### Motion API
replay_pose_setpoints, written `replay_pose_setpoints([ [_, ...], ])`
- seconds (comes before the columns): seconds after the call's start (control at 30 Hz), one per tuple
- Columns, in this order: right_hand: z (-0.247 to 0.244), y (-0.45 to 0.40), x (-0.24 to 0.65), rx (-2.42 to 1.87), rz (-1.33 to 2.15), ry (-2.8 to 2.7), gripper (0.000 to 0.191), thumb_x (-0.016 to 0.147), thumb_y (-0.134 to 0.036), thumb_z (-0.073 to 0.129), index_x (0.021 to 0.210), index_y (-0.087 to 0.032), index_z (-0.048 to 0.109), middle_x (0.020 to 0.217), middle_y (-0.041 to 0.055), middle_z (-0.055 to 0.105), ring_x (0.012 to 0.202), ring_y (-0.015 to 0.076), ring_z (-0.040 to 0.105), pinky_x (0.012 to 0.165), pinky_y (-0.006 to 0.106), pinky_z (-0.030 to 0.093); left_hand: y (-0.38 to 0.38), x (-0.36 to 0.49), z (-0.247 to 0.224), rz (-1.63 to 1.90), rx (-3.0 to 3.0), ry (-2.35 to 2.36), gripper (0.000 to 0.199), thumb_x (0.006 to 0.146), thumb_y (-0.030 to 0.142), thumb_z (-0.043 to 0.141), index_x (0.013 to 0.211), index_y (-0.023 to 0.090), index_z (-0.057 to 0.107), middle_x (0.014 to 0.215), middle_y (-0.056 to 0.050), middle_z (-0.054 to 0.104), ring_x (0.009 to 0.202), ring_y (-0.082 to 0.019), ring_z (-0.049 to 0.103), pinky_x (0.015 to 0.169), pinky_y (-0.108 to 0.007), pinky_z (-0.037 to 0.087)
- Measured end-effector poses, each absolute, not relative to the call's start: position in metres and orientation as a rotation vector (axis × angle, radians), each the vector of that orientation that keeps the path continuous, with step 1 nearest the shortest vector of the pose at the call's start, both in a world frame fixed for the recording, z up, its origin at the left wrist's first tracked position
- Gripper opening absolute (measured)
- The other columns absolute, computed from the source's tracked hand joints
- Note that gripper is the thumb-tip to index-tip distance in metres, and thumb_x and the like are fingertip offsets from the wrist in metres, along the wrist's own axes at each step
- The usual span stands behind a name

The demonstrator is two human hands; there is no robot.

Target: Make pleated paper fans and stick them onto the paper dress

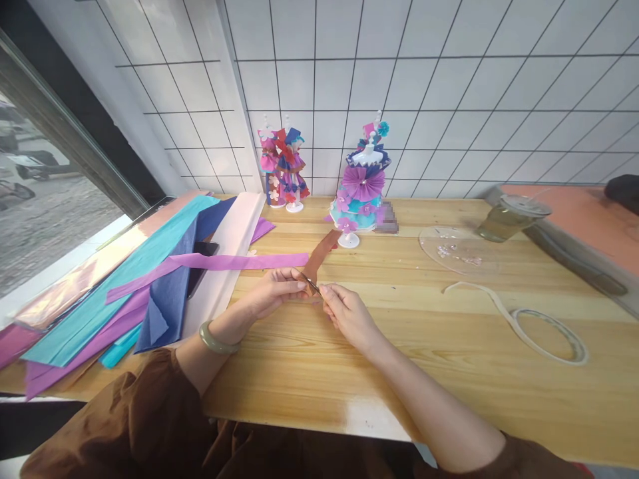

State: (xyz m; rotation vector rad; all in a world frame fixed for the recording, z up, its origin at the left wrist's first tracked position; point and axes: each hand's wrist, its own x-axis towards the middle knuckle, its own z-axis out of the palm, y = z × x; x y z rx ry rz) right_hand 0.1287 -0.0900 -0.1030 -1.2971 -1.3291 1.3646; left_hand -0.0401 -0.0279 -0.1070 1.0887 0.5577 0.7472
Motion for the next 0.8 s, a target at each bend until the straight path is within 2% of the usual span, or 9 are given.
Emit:
replay_pose_setpoints([
  [0.4,-0.099,-0.090,0.129,-1.289,1.392,-1.286,0.039,0.079,-0.055,0.045,0.075,-0.017,0.049,0.053,-0.0066,0.034,0.039,0.0039,0.025,0.037,0.020,0.018,-0.028,-0.041,-0.106,0.698,1.098,0.514,0.018,0.066,0.024,0.068,0.077,0.011,0.061,0.081,-0.007,0.064,0.078,-0.015,0.059,0.077,-0.030,0.043],
  [0.5,-0.100,-0.088,0.132,-1.303,1.379,-1.280,0.041,0.079,-0.056,0.043,0.082,-0.016,0.053,0.054,-0.0061,0.035,0.038,0.0042,0.026,0.036,0.020,0.019,-0.028,-0.042,-0.105,0.702,1.063,0.510,0.019,0.065,0.023,0.069,0.077,0.012,0.061,0.078,-0.005,0.064,0.072,-0.012,0.059,0.073,-0.027,0.044],
  [0.57,-0.102,-0.086,0.135,-1.365,1.289,-1.335,0.043,0.082,-0.054,0.039,0.088,-0.016,0.056,0.054,-0.0048,0.039,0.039,0.0062,0.031,0.037,0.021,0.023,-0.027,-0.043,-0.105,0.707,1.039,0.505,0.018,0.065,0.024,0.069,0.075,0.012,0.060,0.074,-0.005,0.063,0.068,-0.011,0.058,0.071,-0.026,0.044],
  [0.63,-0.105,-0.084,0.139,-1.461,1.100,-1.482,0.041,0.084,-0.051,0.036,0.093,-0.017,0.057,0.060,-0.0006,0.050,0.049,0.0110,0.046,0.045,0.023,0.033,-0.026,-0.044,-0.106,0.717,1.024,0.495,0.018,0.066,0.024,0.069,0.074,0.012,0.059,0.073,-0.004,0.063,0.066,-0.011,0.058,0.070,-0.026,0.045],
  [0.7,-0.108,-0.083,0.144,-1.570,0.839,-1.691,0.035,0.085,-0.044,0.038,0.098,-0.019,0.058,0.078,0.0049,0.061,0.070,0.0172,0.056,0.059,0.027,0.040,-0.026,-0.044,-0.107,0.736,1.030,0.489,0.018,0.065,0.024,0.070,0.076,0.013,0.061,0.075,-0.005,0.064,0.068,-0.012,0.059,0.071,-0.027,0.045],
  [0.73,-0.110,-0.083,0.145,-1.624,0.705,-1.793,0.032,0.085,-0.041,0.040,0.102,-0.020,0.058,0.086,0.0068,0.063,0.079,0.0196,0.057,0.065,0.029,0.040,-0.027,-0.044,-0.107,0.742,1.052,0.491,0.018,0.065,0.024,0.070,0.077,0.012,0.062,0.076,-0.005,0.064,0.070,-0.013,0.060,0.071,-0.028,0.045],
  [0.8,-0.113,-0.084,0.148,-1.720,0.480,-1.958,0.030,0.085,-0.036,0.041,0.107,-0.021,0.056,0.093,0.0088,0.063,0.085,0.0218,0.058,0.067,0.030,0.040,-0.028,-0.044,-0.106,0.747,1.124,0.501,0.018,0.065,0.025,0.070,0.077,0.012,0.065,0.077,-0.007,0.065,0.073,-0.015,0.060,0.073,-0.029,0.045],
])
